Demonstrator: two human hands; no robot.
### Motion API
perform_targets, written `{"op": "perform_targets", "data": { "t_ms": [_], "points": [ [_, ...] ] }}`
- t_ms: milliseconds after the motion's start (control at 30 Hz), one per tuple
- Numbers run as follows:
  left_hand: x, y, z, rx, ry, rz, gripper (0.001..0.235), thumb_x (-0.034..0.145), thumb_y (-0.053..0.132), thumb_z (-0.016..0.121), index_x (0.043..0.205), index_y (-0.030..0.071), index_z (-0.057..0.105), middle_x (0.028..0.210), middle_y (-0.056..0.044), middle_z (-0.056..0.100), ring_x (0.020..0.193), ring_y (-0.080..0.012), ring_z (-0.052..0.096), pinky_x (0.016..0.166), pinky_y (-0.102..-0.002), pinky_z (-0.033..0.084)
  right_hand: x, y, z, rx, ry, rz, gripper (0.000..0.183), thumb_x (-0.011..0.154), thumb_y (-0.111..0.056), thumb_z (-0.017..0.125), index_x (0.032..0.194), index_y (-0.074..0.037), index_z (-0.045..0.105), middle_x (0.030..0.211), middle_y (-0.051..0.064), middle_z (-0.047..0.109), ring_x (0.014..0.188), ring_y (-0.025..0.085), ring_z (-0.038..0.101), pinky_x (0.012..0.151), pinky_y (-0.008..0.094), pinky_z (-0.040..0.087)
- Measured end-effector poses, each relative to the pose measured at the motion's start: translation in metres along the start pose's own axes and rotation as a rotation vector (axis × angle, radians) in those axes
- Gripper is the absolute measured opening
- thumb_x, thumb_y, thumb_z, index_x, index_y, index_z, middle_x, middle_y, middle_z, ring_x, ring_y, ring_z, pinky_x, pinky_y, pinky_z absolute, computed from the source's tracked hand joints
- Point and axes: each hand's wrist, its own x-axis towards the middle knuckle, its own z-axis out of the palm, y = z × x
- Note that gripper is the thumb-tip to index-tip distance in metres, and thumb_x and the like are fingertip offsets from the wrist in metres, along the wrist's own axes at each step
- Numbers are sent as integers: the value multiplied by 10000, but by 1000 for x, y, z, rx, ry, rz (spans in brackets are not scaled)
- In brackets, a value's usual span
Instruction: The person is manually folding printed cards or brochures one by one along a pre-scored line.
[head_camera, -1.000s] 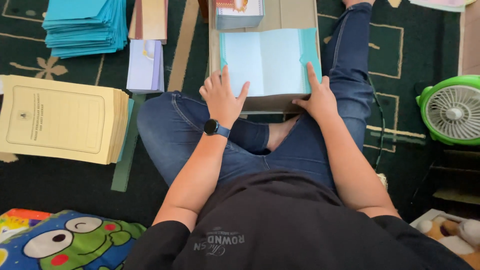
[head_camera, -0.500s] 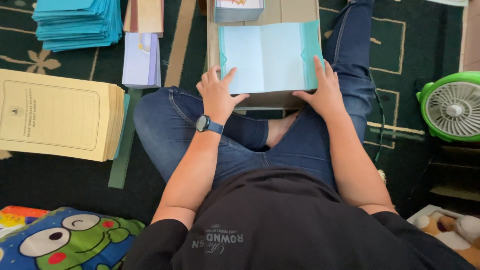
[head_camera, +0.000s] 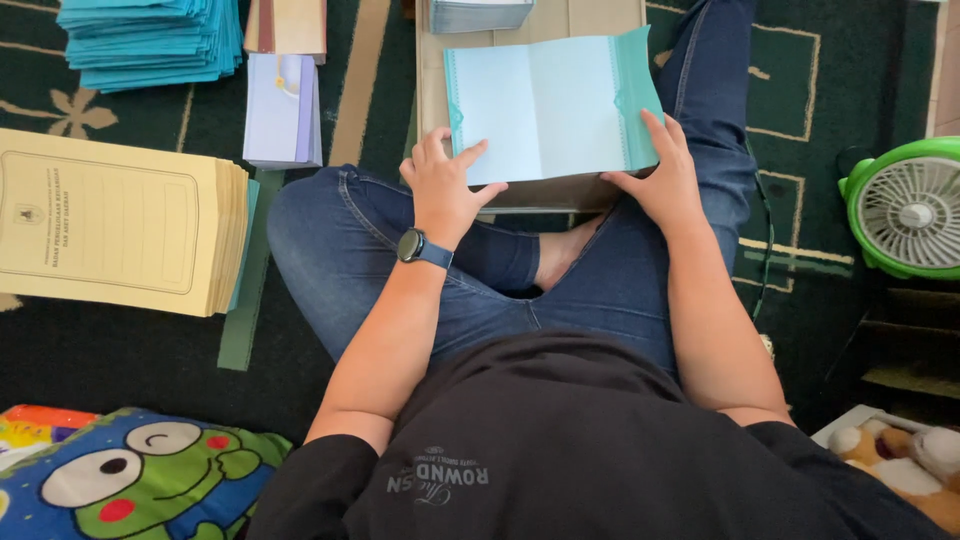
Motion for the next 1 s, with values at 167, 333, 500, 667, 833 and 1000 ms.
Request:
{"op": "perform_targets", "data": {
  "t_ms": [167,333,500,667,833,1000],
  "points": [
    [0,0,3,-21,9,-23,566,735,545,897,1223,306,741,1301,-36,454,1226,-298,461,974,-480,337,3,7,3,11,0,-22,890,850,-309,916,1589,-127,454,1605,222,316,1434,504,399,1153,594,414],
    [-3,12,-11,-30,26,-15,615,659,596,908,1162,279,750,1257,-46,480,1186,-306,478,961,-494,357,1,3,2,17,35,-110,877,806,-305,922,1533,-42,507,1643,284,207,1475,550,309,1219,606,355],
    [-2,13,-2,-75,133,-2,567,787,710,763,1093,234,737,1190,-58,502,1166,-312,480,934,-512,370,5,7,13,-430,39,-145,581,1113,-469,558,1523,-58,587,1751,245,54,1583,461,-31,1205,735,20],
    [4,0,39,25,225,-4,277,924,561,670,1055,319,704,1200,-24,503,1186,-297,476,897,-499,375,15,18,26,-577,105,-169,540,1112,-477,553,1466,-80,652,1646,235,428,1585,475,131,1109,816,-46],
    [9,4,28,3,249,37,167,894,375,723,1025,274,694,1398,-133,506,1349,-387,442,978,-590,368,37,25,41,-591,123,-125,402,1083,-371,600,1315,-43,586,1531,232,517,1461,501,412,1098,848,45],
    [12,-1,39,-48,207,48,184,884,363,695,1031,265,643,1407,-131,529,1373,-354,408,1028,-641,307,117,35,59,-733,137,-251,457,998,-554,690,946,-100,694,964,136,685,1002,380,693,1054,693,309]
  ]
}}
